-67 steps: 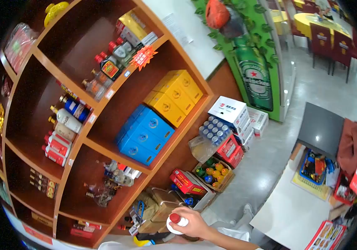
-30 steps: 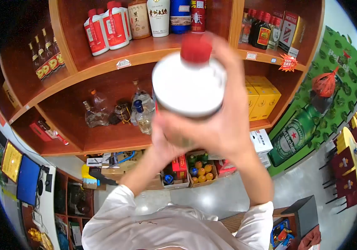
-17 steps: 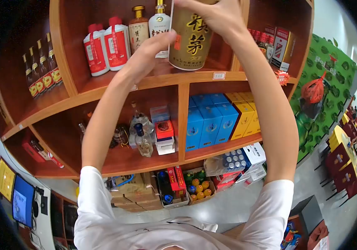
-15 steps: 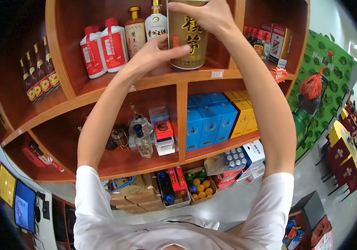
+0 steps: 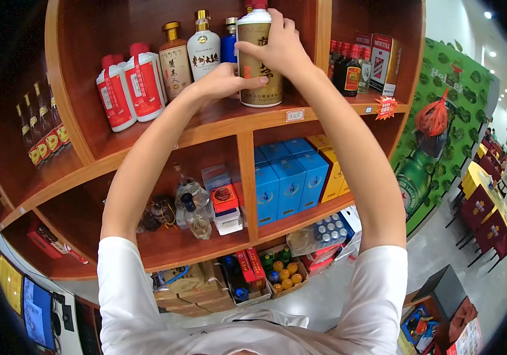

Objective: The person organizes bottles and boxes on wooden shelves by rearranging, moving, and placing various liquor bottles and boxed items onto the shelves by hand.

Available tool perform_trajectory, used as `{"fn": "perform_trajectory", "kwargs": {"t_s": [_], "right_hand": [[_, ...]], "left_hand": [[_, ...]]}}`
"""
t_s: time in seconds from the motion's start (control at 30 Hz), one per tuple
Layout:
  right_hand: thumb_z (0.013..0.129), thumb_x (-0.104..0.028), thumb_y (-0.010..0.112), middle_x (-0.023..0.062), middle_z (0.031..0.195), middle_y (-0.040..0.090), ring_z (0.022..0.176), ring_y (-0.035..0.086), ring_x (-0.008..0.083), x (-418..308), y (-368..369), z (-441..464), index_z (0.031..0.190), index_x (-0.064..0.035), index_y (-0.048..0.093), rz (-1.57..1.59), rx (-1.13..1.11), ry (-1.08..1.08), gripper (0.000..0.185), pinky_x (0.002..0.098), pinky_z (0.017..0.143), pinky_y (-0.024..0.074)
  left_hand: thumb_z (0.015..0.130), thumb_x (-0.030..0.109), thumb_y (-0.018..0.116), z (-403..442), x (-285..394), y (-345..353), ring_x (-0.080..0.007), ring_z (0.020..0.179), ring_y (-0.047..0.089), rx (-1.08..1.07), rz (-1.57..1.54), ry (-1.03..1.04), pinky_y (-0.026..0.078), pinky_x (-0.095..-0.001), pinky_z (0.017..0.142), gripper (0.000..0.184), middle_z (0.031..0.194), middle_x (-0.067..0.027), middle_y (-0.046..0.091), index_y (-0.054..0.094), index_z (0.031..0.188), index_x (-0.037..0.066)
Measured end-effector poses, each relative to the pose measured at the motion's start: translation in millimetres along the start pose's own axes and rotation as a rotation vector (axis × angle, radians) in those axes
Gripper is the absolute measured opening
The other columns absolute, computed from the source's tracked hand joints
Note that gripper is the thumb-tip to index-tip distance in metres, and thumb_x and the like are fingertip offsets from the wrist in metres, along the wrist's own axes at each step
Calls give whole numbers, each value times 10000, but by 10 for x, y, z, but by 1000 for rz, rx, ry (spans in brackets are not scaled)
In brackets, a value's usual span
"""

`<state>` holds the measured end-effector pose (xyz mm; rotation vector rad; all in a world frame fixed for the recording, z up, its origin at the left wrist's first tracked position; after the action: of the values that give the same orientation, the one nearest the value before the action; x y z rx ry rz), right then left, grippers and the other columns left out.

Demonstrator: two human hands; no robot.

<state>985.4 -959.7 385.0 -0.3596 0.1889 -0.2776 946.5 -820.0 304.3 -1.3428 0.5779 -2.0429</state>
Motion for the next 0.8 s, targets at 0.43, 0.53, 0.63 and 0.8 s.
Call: {"fn": "perform_trajectory", "kwargs": {"t_s": [0.43,0.53,0.63,0.8], "right_hand": [[775,-482,846,391,1487,329,1396,368,521,105,292,-38,1555,18,216,23,49,-4,1120,554,1140,385],[796,-497,825,430,1521,259,1440,275,560,155,387,-43,1568,36,179,-126,140,-91,1139,593,1159,333],[868,-478,756,448,1551,195,1471,208,572,79,397,-105,1573,77,137,-198,219,-167,1090,610,1177,285],[991,-373,609,439,1579,145,1485,171,574,47,517,-406,1569,114,102,-229,204,-182,910,593,1209,239]], "left_hand": [[874,558,743,-62,88,-34,-395,1084,682,241,389,45,529,-432,973,733,1144,-294,700,640,1198,-92],[885,553,724,-66,25,-17,-414,1011,704,306,534,44,561,-461,915,704,1076,-308,709,677,1095,-117],[903,510,709,-14,-67,7,-416,978,715,368,632,143,580,-472,887,635,1032,-298,720,702,1032,-112],[895,411,714,-57,-54,29,-400,952,726,358,742,129,595,-480,845,481,1004,-265,732,722,996,-60]]}}
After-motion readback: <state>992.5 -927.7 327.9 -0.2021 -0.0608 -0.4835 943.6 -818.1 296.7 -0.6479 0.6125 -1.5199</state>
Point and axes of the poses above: each hand's wrist, its own z-axis towards the middle knuckle, its own y-axis out of the palm, x = y × z, the point moved 7 cm from there along z, towards the middle knuckle
